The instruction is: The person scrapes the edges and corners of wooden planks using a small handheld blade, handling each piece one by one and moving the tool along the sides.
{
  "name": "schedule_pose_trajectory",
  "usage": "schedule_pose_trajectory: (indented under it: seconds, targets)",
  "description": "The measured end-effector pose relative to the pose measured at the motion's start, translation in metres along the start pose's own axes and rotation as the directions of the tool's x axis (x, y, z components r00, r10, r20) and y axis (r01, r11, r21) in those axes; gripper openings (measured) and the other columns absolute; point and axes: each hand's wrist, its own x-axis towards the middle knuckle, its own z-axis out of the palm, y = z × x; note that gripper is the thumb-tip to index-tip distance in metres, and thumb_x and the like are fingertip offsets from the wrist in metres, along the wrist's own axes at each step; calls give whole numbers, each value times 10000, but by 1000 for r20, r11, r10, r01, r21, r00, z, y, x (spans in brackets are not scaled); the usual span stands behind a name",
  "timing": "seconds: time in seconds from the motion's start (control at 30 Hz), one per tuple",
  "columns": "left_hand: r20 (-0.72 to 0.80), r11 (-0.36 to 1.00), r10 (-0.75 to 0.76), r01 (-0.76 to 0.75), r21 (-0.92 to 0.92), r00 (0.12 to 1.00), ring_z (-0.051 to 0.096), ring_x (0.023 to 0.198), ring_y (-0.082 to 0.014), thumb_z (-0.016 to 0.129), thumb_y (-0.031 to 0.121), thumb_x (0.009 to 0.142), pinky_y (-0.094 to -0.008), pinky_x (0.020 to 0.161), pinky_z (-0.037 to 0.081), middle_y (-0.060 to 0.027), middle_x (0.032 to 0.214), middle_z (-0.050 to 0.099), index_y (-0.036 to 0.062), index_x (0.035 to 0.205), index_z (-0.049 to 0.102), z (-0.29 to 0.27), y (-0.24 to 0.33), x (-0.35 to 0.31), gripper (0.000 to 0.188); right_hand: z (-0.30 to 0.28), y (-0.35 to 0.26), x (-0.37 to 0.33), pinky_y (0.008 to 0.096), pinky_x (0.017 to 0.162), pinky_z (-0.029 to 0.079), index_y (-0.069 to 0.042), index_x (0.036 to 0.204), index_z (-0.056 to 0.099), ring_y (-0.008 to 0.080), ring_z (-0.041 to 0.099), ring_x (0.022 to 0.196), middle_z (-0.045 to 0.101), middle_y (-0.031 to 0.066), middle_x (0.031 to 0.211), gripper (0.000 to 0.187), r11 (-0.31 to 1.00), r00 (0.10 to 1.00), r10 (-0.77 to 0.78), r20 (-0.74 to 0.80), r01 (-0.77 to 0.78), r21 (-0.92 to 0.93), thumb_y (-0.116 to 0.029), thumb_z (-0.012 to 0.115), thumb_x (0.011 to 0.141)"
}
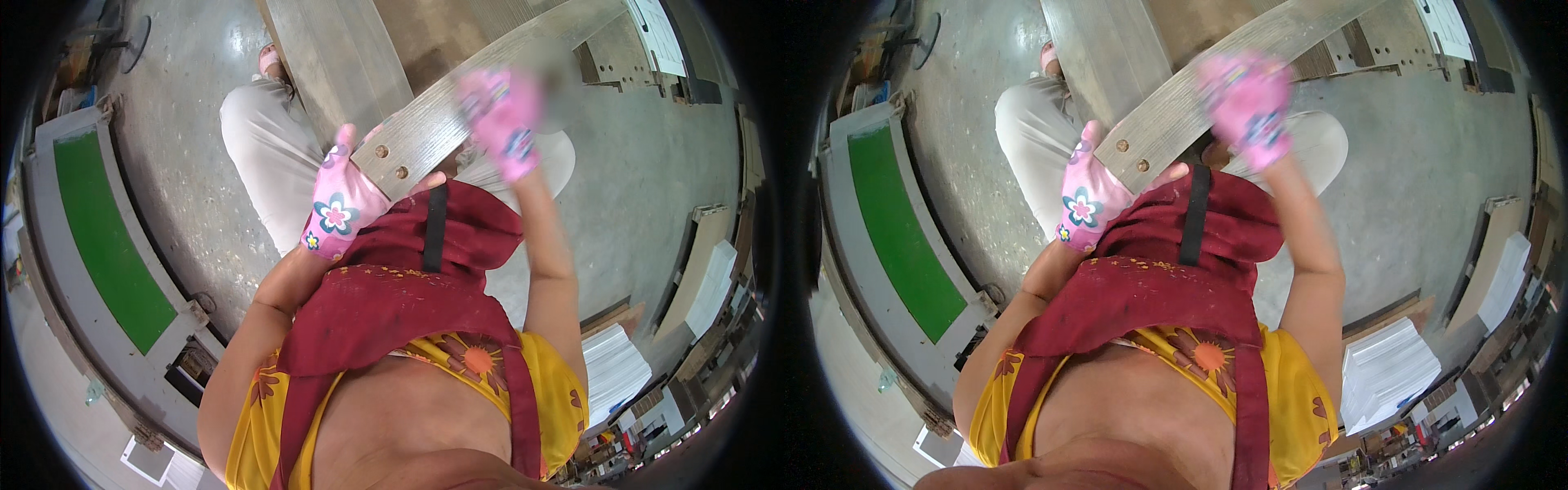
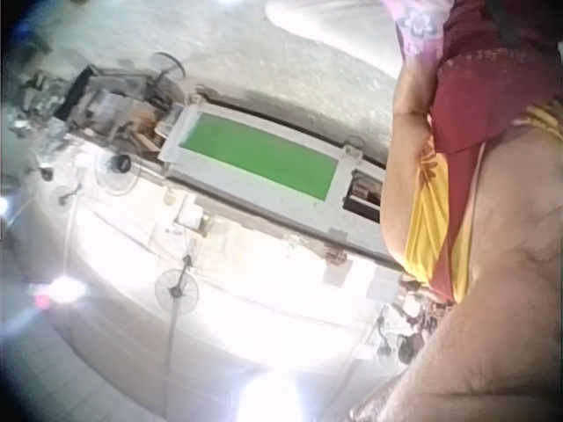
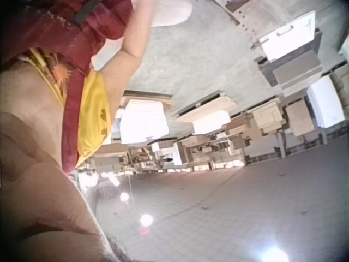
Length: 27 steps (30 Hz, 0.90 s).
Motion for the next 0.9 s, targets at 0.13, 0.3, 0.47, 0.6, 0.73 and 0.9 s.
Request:
schedule_pose_trajectory:
  seconds: [0.13,0.3,0.47,0.6,0.73,0.9]
  targets:
    - [2,995,-64,64,-76,998,296,1250,-370,382,460,894,-605,1013,213,-227,1353,287,-46,1325,228,2,0,4,682,-44,168,11,327,634,470,-112,863,645,228,597,741,621,88,838,177,887,931,179,-318,-292,-359,-253,543,826]
    - [-9,997,10,-11,-74,1000,314,1243,-354,371,473,892,-558,1028,227,-224,1346,304,-46,1322,244,1,6,4,685,-41,25,26,329,676,467,-109,840,628,233,587,754,610,104,821,160,1000,1000,5,-9,-5,-27,-234,529,837]
    - [-21,999,27,-28,-33,999,358,1217,-336,344,454,913,-520,1017,265,-197,1297,383,-5,1285,327,-11,14,9,591,-10,-100,-27,332,488,410,-113,753,543,196,516,570,468,50,613,104,966,892,-259,371,246,81,-187,571,685]
    - [-44,987,25,-32,-155,999,327,1216,-395,398,408,907,-632,1006,183,-200,1329,319,3,1294,288,-3,13,10,571,-12,-33,-13,338,505,436,-130,815,596,231,538,562,525,54,627,113,995,991,-10,136,24,-100,-168,584,709]
    - [30,989,13,-8,-148,999,313,1233,-373,375,436,904,-623,1010,179,-212,1348,296,-20,1330,213,4,13,12,645,-19,-12,12,343,528,451,-146,851,619,235,542,595,531,44,634,147,982,1000,-28,10,29,-184,-167,588,709]
    - [109,981,-30,50,-187,994,391,1189,-298,307,499,907,-387,1020,286,-204,1300,378,-40,1328,246,-20,23,14,686,-8,-65,-9,346,595,414,-160,909,619,206,513,662,501,20,669,211,943,864,-320,388,253,214,-168,576,703]
